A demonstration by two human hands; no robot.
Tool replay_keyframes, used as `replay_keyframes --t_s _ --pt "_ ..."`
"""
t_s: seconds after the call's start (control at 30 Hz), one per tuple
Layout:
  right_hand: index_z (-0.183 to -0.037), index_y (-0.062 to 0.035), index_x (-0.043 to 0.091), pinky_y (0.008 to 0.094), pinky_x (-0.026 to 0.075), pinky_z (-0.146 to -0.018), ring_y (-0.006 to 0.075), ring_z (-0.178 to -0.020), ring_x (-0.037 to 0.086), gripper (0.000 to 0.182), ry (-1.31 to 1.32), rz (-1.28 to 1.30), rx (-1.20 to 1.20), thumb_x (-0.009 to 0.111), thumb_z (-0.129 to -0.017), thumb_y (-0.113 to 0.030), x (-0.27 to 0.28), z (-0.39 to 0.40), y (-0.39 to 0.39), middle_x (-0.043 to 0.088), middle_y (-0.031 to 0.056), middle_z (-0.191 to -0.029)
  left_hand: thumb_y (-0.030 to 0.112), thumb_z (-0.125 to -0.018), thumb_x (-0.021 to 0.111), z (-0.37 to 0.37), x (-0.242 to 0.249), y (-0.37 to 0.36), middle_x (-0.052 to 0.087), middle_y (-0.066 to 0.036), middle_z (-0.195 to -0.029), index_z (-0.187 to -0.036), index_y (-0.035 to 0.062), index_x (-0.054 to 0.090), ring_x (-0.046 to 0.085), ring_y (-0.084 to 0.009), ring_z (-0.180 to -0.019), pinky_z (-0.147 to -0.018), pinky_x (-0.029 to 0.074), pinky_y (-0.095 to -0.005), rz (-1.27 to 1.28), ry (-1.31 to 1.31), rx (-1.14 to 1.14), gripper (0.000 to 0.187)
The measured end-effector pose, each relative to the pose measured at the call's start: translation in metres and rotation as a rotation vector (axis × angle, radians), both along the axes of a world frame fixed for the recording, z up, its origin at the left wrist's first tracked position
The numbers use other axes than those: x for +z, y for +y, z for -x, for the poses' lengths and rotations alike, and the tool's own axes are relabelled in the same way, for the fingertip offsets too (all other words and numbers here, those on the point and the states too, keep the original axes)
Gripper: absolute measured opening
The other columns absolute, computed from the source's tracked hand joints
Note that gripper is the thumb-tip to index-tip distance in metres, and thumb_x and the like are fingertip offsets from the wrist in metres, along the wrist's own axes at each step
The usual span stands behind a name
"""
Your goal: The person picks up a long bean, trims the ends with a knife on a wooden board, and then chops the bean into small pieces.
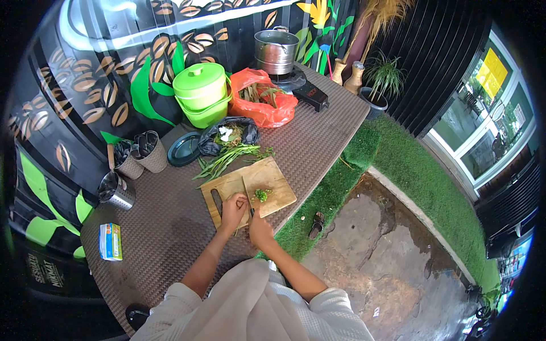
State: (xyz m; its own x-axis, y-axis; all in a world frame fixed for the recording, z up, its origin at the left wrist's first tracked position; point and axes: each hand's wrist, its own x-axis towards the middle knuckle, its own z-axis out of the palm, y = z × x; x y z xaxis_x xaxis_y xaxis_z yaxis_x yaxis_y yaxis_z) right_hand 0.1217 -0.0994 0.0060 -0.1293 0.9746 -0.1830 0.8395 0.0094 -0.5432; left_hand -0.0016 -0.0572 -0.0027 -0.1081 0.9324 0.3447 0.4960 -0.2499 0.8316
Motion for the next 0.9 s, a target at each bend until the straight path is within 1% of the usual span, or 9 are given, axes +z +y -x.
replay_keyframes --t_s 0.1,0.23,0.37,0.43,0.53,0.67,0.73,0.87,0.9 --pt "-0.125 0.0021 0.031 0.0524 0.050 -0.074 0.0464 -0.085 0.062 0.043 0.004 0.109 0.000 0.043 -0.089 -0.016 0.000 0.002 0.011 0.062 0.0315 -0.091 -0.005 -0.075 0.064 0.000 -0.002 0.001 0.064 -0.015 -0.082 -0.087 -0.0015 0.060 0.065 -0.0249 -0.070 -0.060 0.051 -0.0324 0.009 -0.003 -0.011 0.013" --pt "-0.126 0.0022 0.030 0.0521 0.050 -0.073 0.0449 -0.083 0.063 0.045 -0.046 0.049 0.036 0.044 -0.089 -0.018 0.001 -0.007 0.024 0.063 0.0305 -0.087 -0.004 -0.075 0.064 -0.002 0.000 -0.004 0.064 -0.014 -0.083 -0.086 -0.0015 0.060 0.065 -0.0240 -0.074 -0.061 0.051 -0.0331 0.043 -0.013 -0.007 0.012" --pt "-0.117 0.0039 0.032 0.0548 0.048 -0.071 0.0474 -0.081 0.061 0.039 -0.001 0.049 -0.021 0.046 -0.091 -0.021 0.003 -0.019 0.015 0.061 0.0320 -0.084 -0.003 -0.077 0.063 -0.005 -0.004 -0.001 0.064 -0.013 -0.084 -0.089 -0.0007 0.061 0.064 -0.0242 -0.077 -0.069 0.049 -0.0362 0.058 0.043 0.049 0.012" --pt "-0.116 0.0037 0.033 0.0551 0.048 -0.071 0.0475 -0.081 0.061 0.038 0.004 0.052 -0.038 0.047 -0.090 -0.022 0.005 -0.026 0.014 0.061 0.0318 -0.083 0.000 -0.078 0.063 -0.006 -0.010 0.003 0.064 -0.013 -0.086 -0.096 0.0010 0.062 0.063 -0.0258 -0.078 -0.078 0.046 -0.0391 0.017 0.107 0.006 0.018" --pt "-0.113 0.0036 0.034 0.0554 0.047 -0.072 0.0482 -0.082 0.060 0.036 0.019 0.063 -0.019 0.047 -0.090 -0.021 0.012 -0.032 0.023 0.061 0.0320 -0.085 0.001 -0.078 0.063 -0.010 -0.007 0.006 0.063 -0.014 -0.089 -0.103 0.0024 0.063 0.063 -0.0271 -0.083 -0.084 0.043 -0.0413 0.034 0.117 -0.098 0.024" --pt "-0.108 0.0040 0.037 0.0555 0.047 -0.073 0.0489 -0.083 0.059 0.031 0.045 0.056 0.030 0.046 -0.090 -0.020 0.016 -0.037 0.030 0.060 0.0330 -0.084 0.000 -0.077 0.063 0.000 -0.002 0.005 0.063 -0.015 -0.096 -0.106 0.0024 0.062 0.063 -0.0289 -0.087 -0.084 0.044 -0.0414 0.088 0.170 -0.152 0.029" --pt "-0.107 0.0042 0.037 0.0554 0.047 -0.074 0.0492 -0.083 0.059 0.030 0.060 0.047 0.044 0.045 -0.090 -0.020 0.015 -0.036 0.028 0.060 0.0333 -0.084 0.000 -0.075 0.064 0.003 -0.001 0.002 0.063 -0.016 -0.099 -0.106 0.0008 0.061 0.061 -0.0311 -0.090 -0.086 0.044 -0.0408 0.063 -0.025 -0.186 0.031" --pt "-0.105 0.0040 0.038 0.0559 0.047 -0.073 0.0494 -0.083 0.059 0.029 0.051 0.024 0.010 0.045 -0.090 -0.020 0.020 -0.030 0.015 0.060 0.0336 -0.084 0.001 -0.073 0.067 0.008 -0.003 0.002 0.063 -0.017 -0.099 -0.102 -0.0003 0.063 0.058 -0.0324 -0.092 -0.088 0.044 -0.0398 0.044 -0.011 -0.138 0.029" --pt "-0.105 0.0040 0.038 0.0560 0.047 -0.073 0.0494 -0.082 0.059 0.029 0.044 0.048 0.011 0.045 -0.090 -0.020 0.023 -0.030 0.012 0.060 0.0336 -0.084 0.004 -0.073 0.068 0.008 -0.003 0.003 0.063 -0.016 -0.097 -0.098 -0.0007 0.064 0.057 -0.0322 -0.092 -0.086 0.044 -0.0396 0.009 0.086 -0.104 0.026"
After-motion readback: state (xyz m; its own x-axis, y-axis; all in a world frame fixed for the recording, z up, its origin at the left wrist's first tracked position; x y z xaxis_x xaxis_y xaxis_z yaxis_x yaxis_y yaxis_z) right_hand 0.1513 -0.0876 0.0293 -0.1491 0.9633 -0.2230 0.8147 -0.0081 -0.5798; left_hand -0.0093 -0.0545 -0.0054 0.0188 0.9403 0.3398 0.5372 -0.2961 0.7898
